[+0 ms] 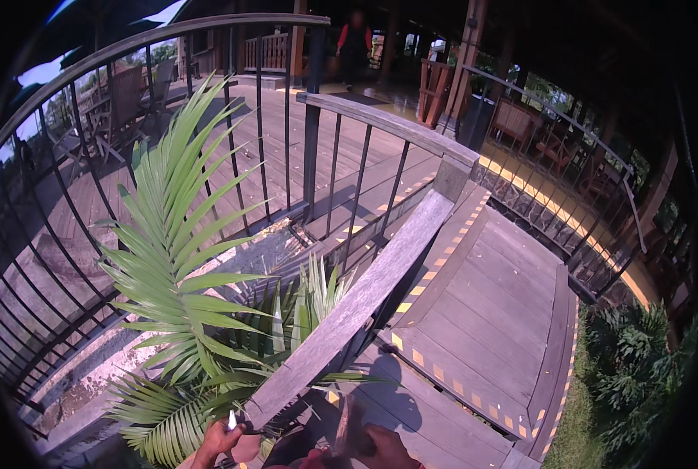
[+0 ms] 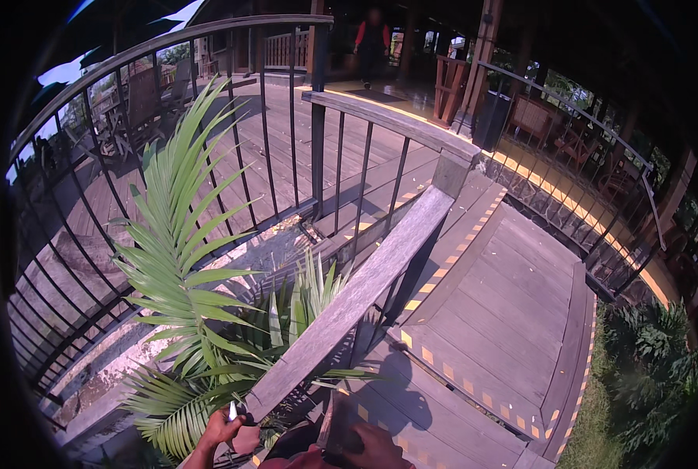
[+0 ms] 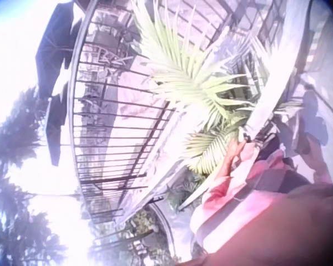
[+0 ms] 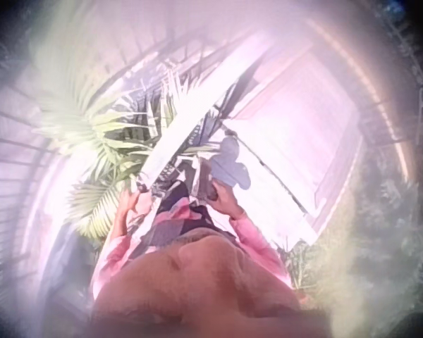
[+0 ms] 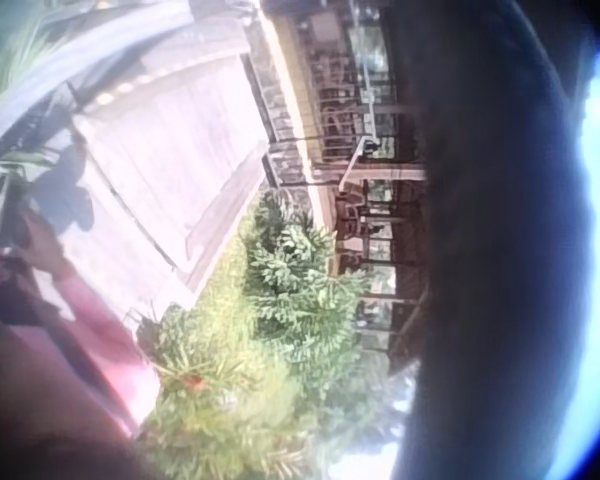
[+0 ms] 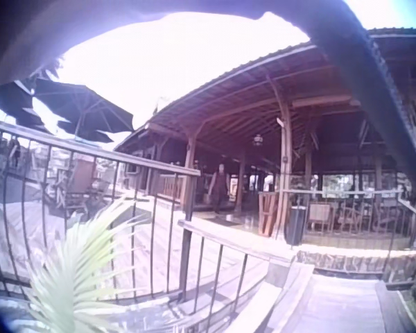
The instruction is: The person repairs a wooden railing by applying glue to a crack and securing it with a nail. They use a hammer to drive the nail into the wood and then wipe the surface with a cloth.
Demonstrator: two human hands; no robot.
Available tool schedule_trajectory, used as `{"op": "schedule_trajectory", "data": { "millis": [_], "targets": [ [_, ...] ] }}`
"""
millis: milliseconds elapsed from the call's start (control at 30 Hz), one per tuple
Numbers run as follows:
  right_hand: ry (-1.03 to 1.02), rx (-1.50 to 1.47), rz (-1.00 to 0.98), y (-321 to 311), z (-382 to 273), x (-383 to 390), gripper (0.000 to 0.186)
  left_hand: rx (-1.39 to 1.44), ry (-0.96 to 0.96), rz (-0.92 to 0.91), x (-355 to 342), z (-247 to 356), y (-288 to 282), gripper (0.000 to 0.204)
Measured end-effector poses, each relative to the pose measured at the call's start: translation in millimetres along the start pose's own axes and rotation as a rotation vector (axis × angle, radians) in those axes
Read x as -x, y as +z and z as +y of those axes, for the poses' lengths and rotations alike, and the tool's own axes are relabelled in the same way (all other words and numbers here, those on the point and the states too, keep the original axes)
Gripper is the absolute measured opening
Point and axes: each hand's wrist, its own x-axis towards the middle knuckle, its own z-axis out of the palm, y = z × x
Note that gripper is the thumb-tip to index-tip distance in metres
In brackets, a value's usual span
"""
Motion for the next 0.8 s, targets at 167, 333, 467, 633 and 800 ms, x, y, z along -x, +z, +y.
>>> {"op": "schedule_trajectory", "data": {
  "millis": [167,333,467,633,800],
  "targets": [
    [0.058,-0.094,0.09,-43.3,21.0,-3.1,0.06,-0.007,0.157,-0.001,-41.9,73.0,17.9,0.045],
    [0.063,-0.069,0.23,-54.6,72.5,3.2,0.055,0.17,0.101,-0.12,-76.3,175.3,19.7,0.046],
    [0.07,-0.086,0.284,-83.9,105.2,-14.7,0.043,0.096,0.048,-0.059,-89.2,234.4,27.0,0.041],
    [0.11,-0.105,0.247,-147.7,141.6,-62.9,0.038,0.206,0.059,-0.074,-121.1,287.6,39.8,0.04],
    [0.059,-0.057,0.3,-239.6,143.5,-123.1,0.039,0.161,0.031,-0.117,-118.5,399.2,41.9,0.039]
  ]
}}
